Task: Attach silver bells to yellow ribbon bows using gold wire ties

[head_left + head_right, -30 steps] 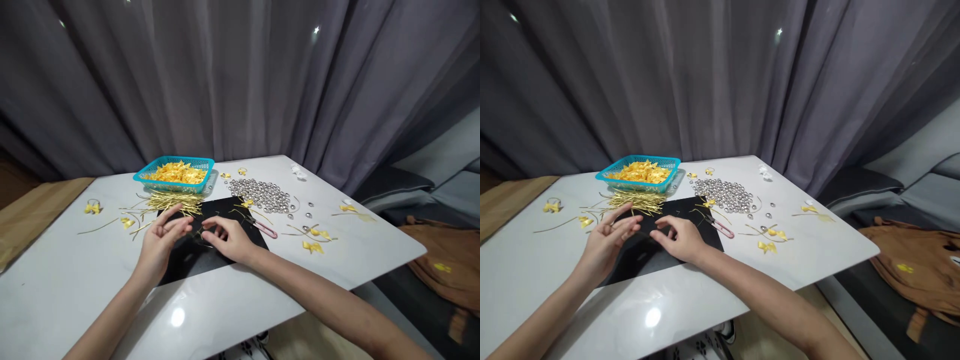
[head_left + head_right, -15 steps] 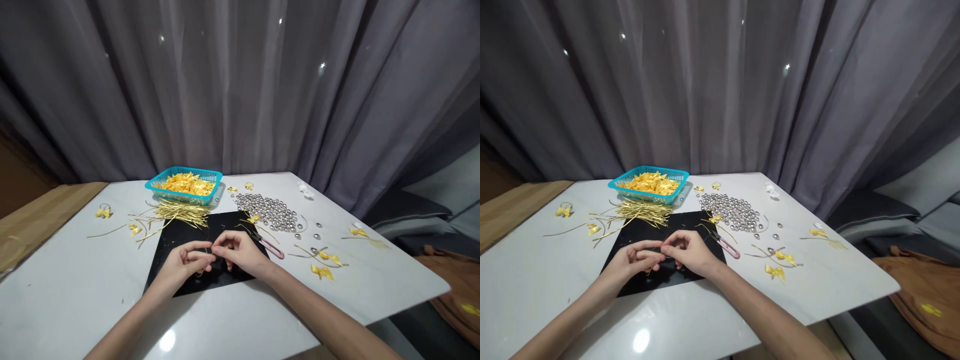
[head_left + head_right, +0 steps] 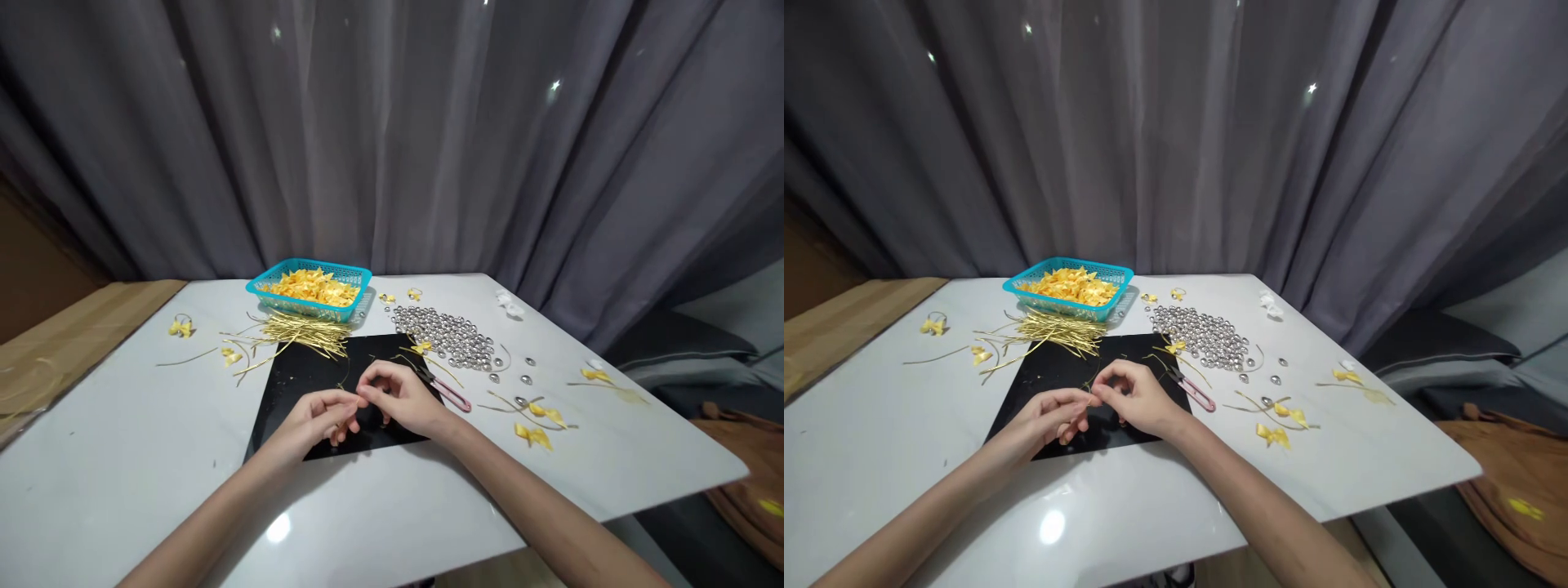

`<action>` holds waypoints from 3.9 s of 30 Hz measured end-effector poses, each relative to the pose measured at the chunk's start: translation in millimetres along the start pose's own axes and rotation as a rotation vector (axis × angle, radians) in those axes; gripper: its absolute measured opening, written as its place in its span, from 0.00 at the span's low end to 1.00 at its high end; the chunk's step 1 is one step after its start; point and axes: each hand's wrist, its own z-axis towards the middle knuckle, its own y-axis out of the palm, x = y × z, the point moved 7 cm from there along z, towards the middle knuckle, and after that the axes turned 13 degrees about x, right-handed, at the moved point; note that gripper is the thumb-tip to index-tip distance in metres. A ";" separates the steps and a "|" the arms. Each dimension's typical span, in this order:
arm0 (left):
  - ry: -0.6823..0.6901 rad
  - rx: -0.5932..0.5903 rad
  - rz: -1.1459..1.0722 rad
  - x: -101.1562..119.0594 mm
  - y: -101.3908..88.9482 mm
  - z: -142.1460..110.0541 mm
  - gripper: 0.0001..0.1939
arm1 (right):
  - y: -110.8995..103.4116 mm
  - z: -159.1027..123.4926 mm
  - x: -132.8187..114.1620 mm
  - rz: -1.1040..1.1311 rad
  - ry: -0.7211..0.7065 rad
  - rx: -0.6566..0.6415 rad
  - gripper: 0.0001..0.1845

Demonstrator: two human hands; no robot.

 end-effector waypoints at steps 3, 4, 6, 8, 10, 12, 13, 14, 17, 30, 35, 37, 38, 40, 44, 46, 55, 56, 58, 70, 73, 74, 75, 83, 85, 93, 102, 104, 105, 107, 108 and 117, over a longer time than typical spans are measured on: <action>0.028 0.058 0.022 -1.7 -1.5 0.7 0.20 | -0.7 -0.1 -1.1 -0.011 -0.042 0.029 0.12; 0.030 0.072 0.007 -2.0 -2.0 0.6 0.21 | -1.4 0.2 -1.8 -0.019 -0.061 0.042 0.12; 0.032 0.090 -0.041 -1.7 -3.3 0.1 0.22 | -2.8 0.5 -3.6 -0.035 -0.104 0.063 0.12; 0.046 0.109 -0.088 -0.1 -5.7 -0.4 0.20 | -2.9 0.4 -4.9 -0.044 -0.136 0.068 0.12; 0.059 0.125 -0.118 1.0 -8.3 -0.2 0.19 | -2.8 -0.1 -5.0 -0.034 -0.140 0.071 0.12; 0.058 0.127 -0.130 0.3 -9.2 0.4 0.18 | -4.2 -0.7 -4.5 0.002 -0.118 0.091 0.11; 0.052 0.122 -0.130 -0.7 -8.7 0.7 0.17 | -5.0 -1.2 -4.5 0.028 -0.107 0.101 0.11; 0.045 0.112 -0.126 -1.7 -7.6 0.8 0.17 | -5.1 -1.9 -4.9 0.049 -0.099 0.099 0.12; 0.042 0.083 -0.095 -3.2 -2.8 -0.2 0.16 | -0.5 -4.5 -7.7 0.039 -0.110 0.034 0.15; 0.045 0.093 -0.132 -2.7 -2.2 -3.5 0.17 | -4.7 -1.9 -9.9 0.011 -0.179 0.142 0.10; 0.074 0.163 -0.202 -0.6 -7.3 -4.1 0.17 | -9.6 -4.9 -21.7 -0.086 -0.356 0.216 0.07; 0.073 0.191 -0.229 -1.0 -9.0 -3.6 0.19 | -8.4 -10.5 -29.7 -0.184 -0.506 0.235 0.07; 0.070 0.199 -0.236 -1.5 -9.1 -3.4 0.20 | -7.1 -14.2 -33.3 -0.235 -0.586 0.244 0.07; 0.064 0.203 -0.243 -2.9 -8.3 -3.2 0.21 | -4.8 -21.3 -37.9 -0.323 -0.717 0.267 0.07; 0.079 0.194 -0.213 -4.6 -5.1 -3.8 0.23 | -5.3 -31.0 -41.7 -0.429 -0.867 0.356 0.06; 0.092 0.202 -0.185 -4.9 -4.6 -4.1 0.22 | -4.9 -33.7 -43.2 -0.467 -0.916 0.368 0.05; 0.100 0.294 -0.103 -1.5 -10.9 -4.4 0.20 | 2.6 -26.9 -37.9 -0.381 -0.773 0.205 0.07; 0.098 0.302 -0.093 -1.8 -11.6 -4.4 0.19 | 2.9 -25.3 -36.5 -0.340 -0.729 0.196 0.06; 0.100 0.311 -0.078 -2.6 -12.4 -4.2 0.19 | 2.5 -20.9 -32.5 -0.252 -0.616 0.195 0.06; 0.232 0.335 0.023 3.9 -12.8 -4.1 0.19 | 15.3 -8.9 17.4 0.303 0.271 0.042 0.19; 0.244 0.352 0.014 2.8 -14.5 -4.3 0.18 | 15.1 -9.7 17.3 0.325 0.281 0.062 0.20; 0.243 0.356 0.010 2.0 -14.7 -4.6 0.18 | 13.6 -9.5 16.5 0.325 0.269 0.087 0.19; 0.241 0.357 0.003 1.2 -14.8 -4.9 0.18 | 11.9 -9.1 15.5 0.324 0.254 0.115 0.18; 0.163 0.340 -0.137 -2.0 -11.2 -7.2 0.18 | 12.2 -8.0 15.3 0.394 0.216 0.139 0.15; 0.133 0.319 -0.160 -2.6 -8.9 -7.1 0.18 | 14.3 -8.9 15.0 0.381 0.200 0.122 0.16; 0.138 0.310 -0.140 -3.0 -7.9 -6.8 0.19 | 21.2 -13.4 11.9 0.212 0.121 0.035 0.14; 0.356 0.376 -0.025 12.8 -15.6 -11.3 0.11 | 21.5 -13.0 10.3 0.202 0.095 0.019 0.13; 0.397 0.378 0.029 16.1 -16.2 -11.6 0.09 | 21.7 -12.7 10.1 0.208 0.091 0.021 0.13; 0.414 0.382 0.053 17.7 -16.6 -11.6 0.08 | 21.7 -12.5 9.9 0.210 0.086 0.023 0.13; 0.437 0.396 0.085 20.1 -17.7 -11.4 0.08 | 21.4 -12.2 9.5 0.210 0.076 0.028 0.12; 0.441 0.402 0.096 20.7 -18.2 -11.3 0.08 | 21.2 -12.1 9.3 0.210 0.072 0.030 0.12; 0.413 0.407 0.138 20.4 -18.7 -10.4 0.12 | 17.7 -11.0 9.5 0.188 0.059 0.068 0.10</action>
